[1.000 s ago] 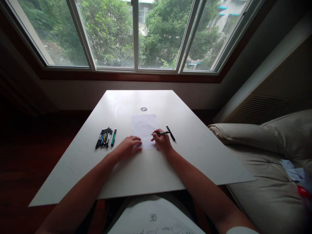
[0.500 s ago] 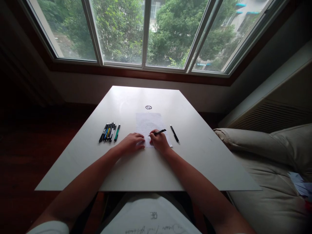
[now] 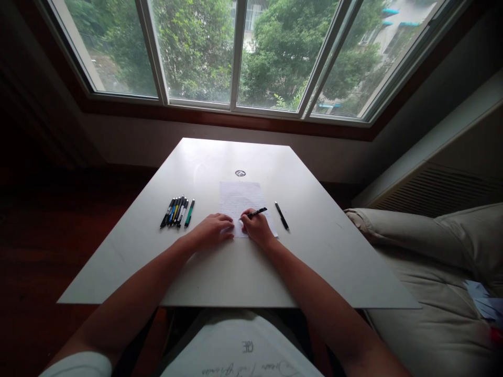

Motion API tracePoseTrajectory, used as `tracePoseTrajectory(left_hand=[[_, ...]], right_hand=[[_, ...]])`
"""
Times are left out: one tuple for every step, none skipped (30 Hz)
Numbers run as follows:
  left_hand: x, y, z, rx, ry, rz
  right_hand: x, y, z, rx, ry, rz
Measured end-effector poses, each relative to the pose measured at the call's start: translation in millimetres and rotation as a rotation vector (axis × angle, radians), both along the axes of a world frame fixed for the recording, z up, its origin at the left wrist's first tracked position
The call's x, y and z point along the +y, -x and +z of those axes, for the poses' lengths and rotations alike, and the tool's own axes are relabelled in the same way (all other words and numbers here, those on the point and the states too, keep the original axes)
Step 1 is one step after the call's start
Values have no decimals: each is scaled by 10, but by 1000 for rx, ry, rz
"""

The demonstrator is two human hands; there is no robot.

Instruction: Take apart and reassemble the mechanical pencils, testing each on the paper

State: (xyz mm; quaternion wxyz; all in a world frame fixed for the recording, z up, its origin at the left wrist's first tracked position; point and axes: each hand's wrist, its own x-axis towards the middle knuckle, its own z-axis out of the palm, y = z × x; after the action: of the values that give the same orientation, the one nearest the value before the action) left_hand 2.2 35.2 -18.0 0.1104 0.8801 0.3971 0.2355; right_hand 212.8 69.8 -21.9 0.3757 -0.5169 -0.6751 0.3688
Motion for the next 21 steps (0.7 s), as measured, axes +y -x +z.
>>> tracePoseTrajectory(left_hand=[[0,2,-2,2,0,0],[0,4,-3,5,-1,0],[0,5,-4,9,-2,0],[0,6,-4,12,-1,0],[0,6,-3,12,1,-1],[0,5,-2,9,3,-2],[1,5,0,5,6,-2],[1,4,1,0,8,-2],[1,3,3,-3,10,-2],[1,3,5,-3,11,-1],[1,3,8,-2,11,-1],[0,3,10,-1,11,0],[0,3,12,0,10,0],[0,3,13,1,8,-1],[-1,2,14,3,6,-2],[-1,2,14,5,4,-3],[-1,1,15,7,2,-3],[-1,0,14,9,1,-4],[-1,-1,14,12,1,-5],[-1,-2,14,16,1,-5],[-1,-2,14,22,0,-5]], right_hand=[[-1,0,-1,0,-1,2],[-2,-1,-3,0,-2,3],[-3,-1,-4,0,-4,3],[-5,-2,-6,1,-5,3],[-6,-3,-7,2,-6,3],[-7,-4,-7,3,-6,3],[-8,-4,-7,4,-7,3],[-9,-5,-7,5,-9,3],[-10,-6,-5,5,-12,3],[-10,-7,-4,5,-15,1],[-11,-8,-2,5,-18,0],[-11,-8,-1,5,-21,-1],[-11,-9,0,5,-23,-2],[-11,-10,1,5,-23,-3],[-11,-11,1,5,-22,-3],[-12,-12,1,6,-20,-4],[-13,-13,0,8,-18,-5],[-14,-15,-1,10,-16,-7],[-15,-17,-3,13,-13,-10],[-16,-19,-6,15,-9,-14],[-16,-21,-8,17,-4,-17]])
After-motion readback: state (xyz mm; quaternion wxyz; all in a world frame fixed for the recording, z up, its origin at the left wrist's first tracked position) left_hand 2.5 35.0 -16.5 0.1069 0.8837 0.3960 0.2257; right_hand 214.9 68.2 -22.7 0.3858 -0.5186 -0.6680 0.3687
